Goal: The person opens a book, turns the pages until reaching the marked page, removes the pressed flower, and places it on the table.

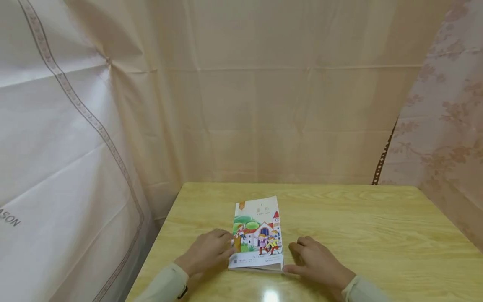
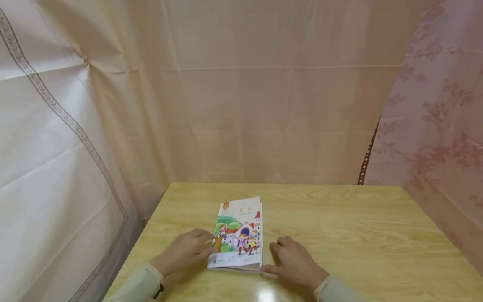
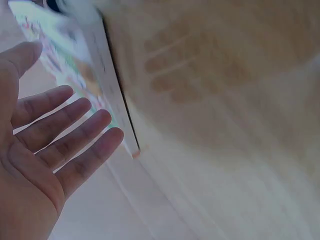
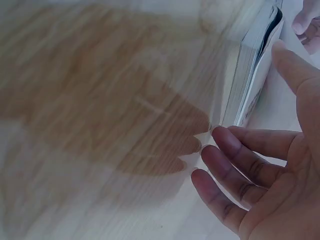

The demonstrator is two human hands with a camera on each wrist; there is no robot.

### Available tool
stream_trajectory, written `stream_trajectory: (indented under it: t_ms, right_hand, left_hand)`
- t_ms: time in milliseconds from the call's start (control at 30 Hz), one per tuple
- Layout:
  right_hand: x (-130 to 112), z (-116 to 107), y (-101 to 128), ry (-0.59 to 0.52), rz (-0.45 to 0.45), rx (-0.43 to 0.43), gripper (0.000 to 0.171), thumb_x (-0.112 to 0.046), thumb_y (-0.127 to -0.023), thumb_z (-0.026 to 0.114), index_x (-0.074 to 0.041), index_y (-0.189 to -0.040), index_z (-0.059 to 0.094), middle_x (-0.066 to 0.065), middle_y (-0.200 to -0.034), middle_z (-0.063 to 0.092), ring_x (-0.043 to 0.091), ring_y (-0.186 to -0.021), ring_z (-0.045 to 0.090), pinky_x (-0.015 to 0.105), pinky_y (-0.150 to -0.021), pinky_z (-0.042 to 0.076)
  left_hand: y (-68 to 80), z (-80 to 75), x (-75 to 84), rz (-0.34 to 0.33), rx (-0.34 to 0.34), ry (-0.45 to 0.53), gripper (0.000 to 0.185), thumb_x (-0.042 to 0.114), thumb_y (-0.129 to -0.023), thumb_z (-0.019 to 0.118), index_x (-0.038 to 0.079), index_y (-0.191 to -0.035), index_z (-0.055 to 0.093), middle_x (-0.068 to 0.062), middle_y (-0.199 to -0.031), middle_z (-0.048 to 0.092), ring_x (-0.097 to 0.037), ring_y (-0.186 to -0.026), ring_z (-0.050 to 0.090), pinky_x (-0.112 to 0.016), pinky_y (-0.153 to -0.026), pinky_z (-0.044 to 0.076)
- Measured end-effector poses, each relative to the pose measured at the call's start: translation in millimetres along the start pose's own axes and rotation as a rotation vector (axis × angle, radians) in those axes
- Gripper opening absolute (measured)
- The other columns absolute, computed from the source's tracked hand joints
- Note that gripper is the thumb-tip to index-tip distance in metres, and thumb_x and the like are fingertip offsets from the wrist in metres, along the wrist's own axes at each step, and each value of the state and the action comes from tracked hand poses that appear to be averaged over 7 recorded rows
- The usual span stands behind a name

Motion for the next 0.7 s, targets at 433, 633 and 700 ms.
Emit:
stream_trajectory:
  t_ms: [433, 633, 700]
  right_hand:
    - [-20.6, -7.5, -10.8, -0.036, -0.063, -0.034, 0.045, -0.061, -0.087, 0.074, -0.016, -0.087, 0.074, -0.012, -0.079, 0.046, 0.004, -0.072, 0.040, 0.022, -0.058, 0.039]
    - [-25.7, -14.3, -15.4, -0.011, -0.050, -0.069, 0.039, -0.058, -0.086, 0.077, -0.021, -0.077, 0.068, -0.013, -0.074, 0.044, 0.003, -0.069, 0.039, 0.021, -0.056, 0.038]
    - [-27.5, -16.8, -16.3, -0.008, -0.047, -0.079, 0.038, -0.057, -0.085, 0.078, -0.021, -0.077, 0.067, -0.014, -0.073, 0.044, 0.002, -0.068, 0.038, 0.021, -0.055, 0.037]
  left_hand:
    - [-1.6, 15.6, 23.0, 0.120, 0.019, 0.038, 0.058, 0.064, -0.093, 0.064, 0.018, -0.127, 0.069, 0.003, -0.125, 0.066, -0.015, -0.111, 0.061, -0.031, -0.093, 0.054]
    - [-1.8, 15.6, 25.5, 0.120, 0.035, 0.034, 0.057, 0.064, -0.094, 0.061, 0.016, -0.125, 0.070, 0.002, -0.122, 0.068, -0.014, -0.108, 0.060, -0.031, -0.092, 0.054]
    - [-1.8, 15.9, 26.0, 0.121, 0.041, 0.035, 0.057, 0.063, -0.095, 0.060, 0.016, -0.125, 0.070, 0.001, -0.123, 0.068, -0.014, -0.109, 0.060, -0.031, -0.093, 0.054]
Point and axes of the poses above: each hand's wrist, its own y-axis away from the middle knuckle, its own z-axis out of the palm, x = y × z, the point moved 3 cm from there along -y, towards the middle knuckle
